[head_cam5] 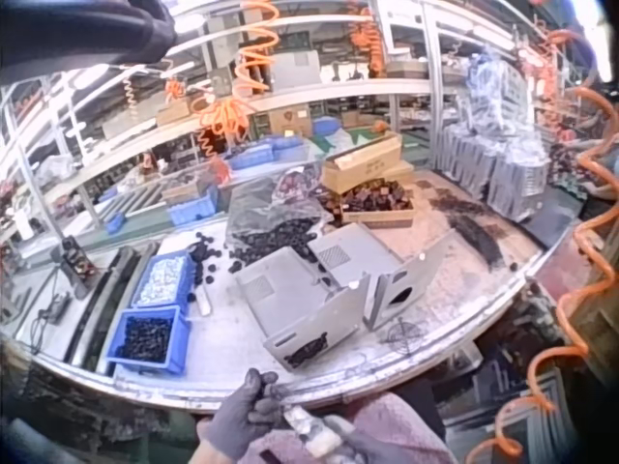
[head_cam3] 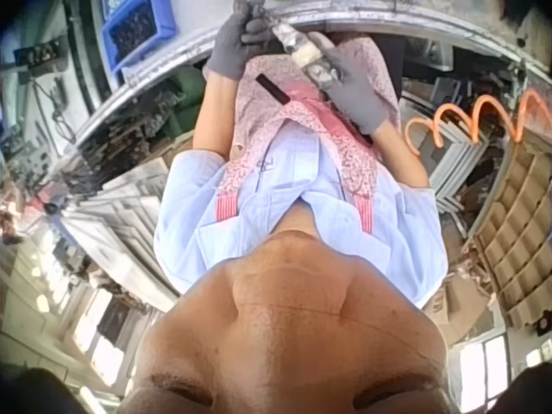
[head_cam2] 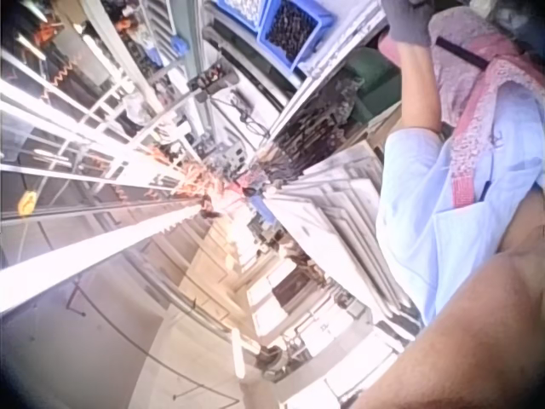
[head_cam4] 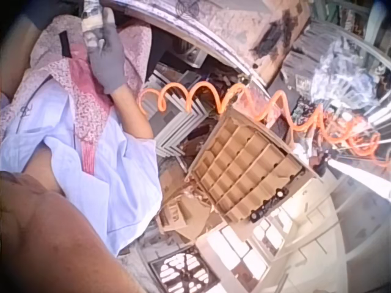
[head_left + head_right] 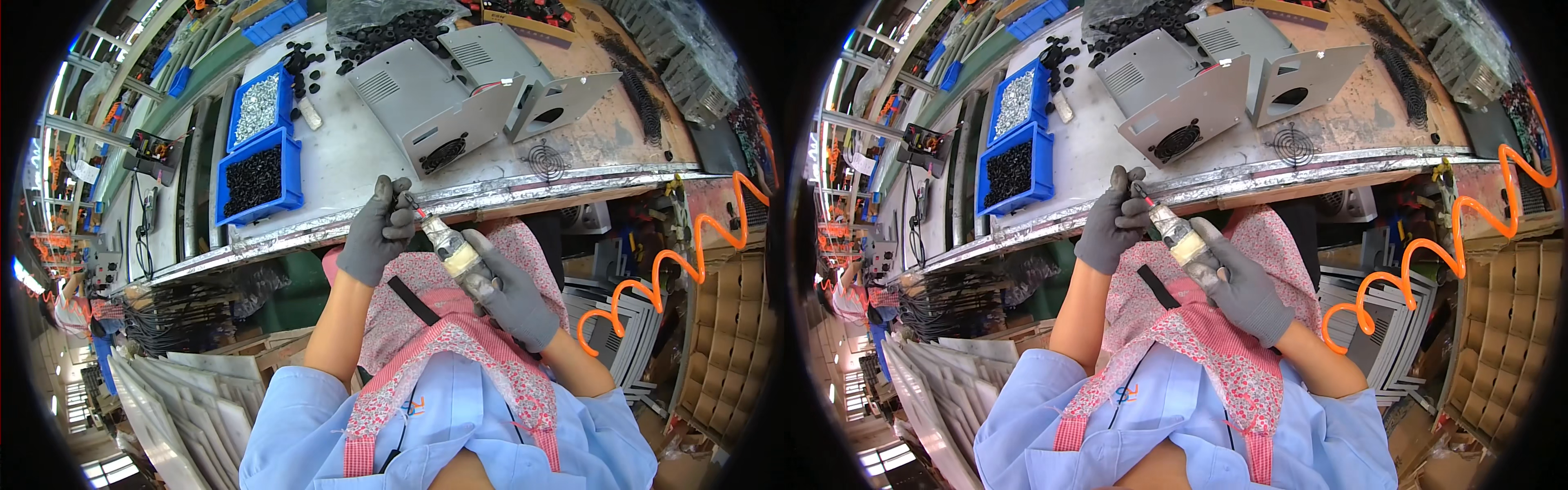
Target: Assembling a metal casing for an electronic device, including installing a fan and circuit board and securing them with a pneumatic screwdriver.
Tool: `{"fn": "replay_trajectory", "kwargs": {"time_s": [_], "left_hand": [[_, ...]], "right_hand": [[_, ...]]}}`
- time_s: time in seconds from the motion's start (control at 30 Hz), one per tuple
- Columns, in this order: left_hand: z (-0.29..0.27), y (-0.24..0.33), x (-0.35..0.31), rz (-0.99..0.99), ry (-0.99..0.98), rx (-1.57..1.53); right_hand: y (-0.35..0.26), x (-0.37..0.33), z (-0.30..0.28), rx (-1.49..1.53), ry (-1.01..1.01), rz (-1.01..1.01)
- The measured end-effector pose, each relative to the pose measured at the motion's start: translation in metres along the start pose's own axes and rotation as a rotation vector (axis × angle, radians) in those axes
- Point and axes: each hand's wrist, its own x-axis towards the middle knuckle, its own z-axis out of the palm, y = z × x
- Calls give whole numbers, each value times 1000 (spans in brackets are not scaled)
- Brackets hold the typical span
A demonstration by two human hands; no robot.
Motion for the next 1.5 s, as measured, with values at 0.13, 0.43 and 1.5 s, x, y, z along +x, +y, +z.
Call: {"fn": "replay_trajectory", "kwargs": {"time_s": [0.13, 0.43, 1.5], "left_hand": [[39, -11, -3, 162, 310, 157], [7, -3, -4, 67, -17, 70], [29, -37, 1, 228, 192, 331]], "right_hand": [[0, 1, 0, 10, 6, 8], [-2, -1, -1, 36, 19, 30], [13, 3, -7, 191, 9, 119]]}}
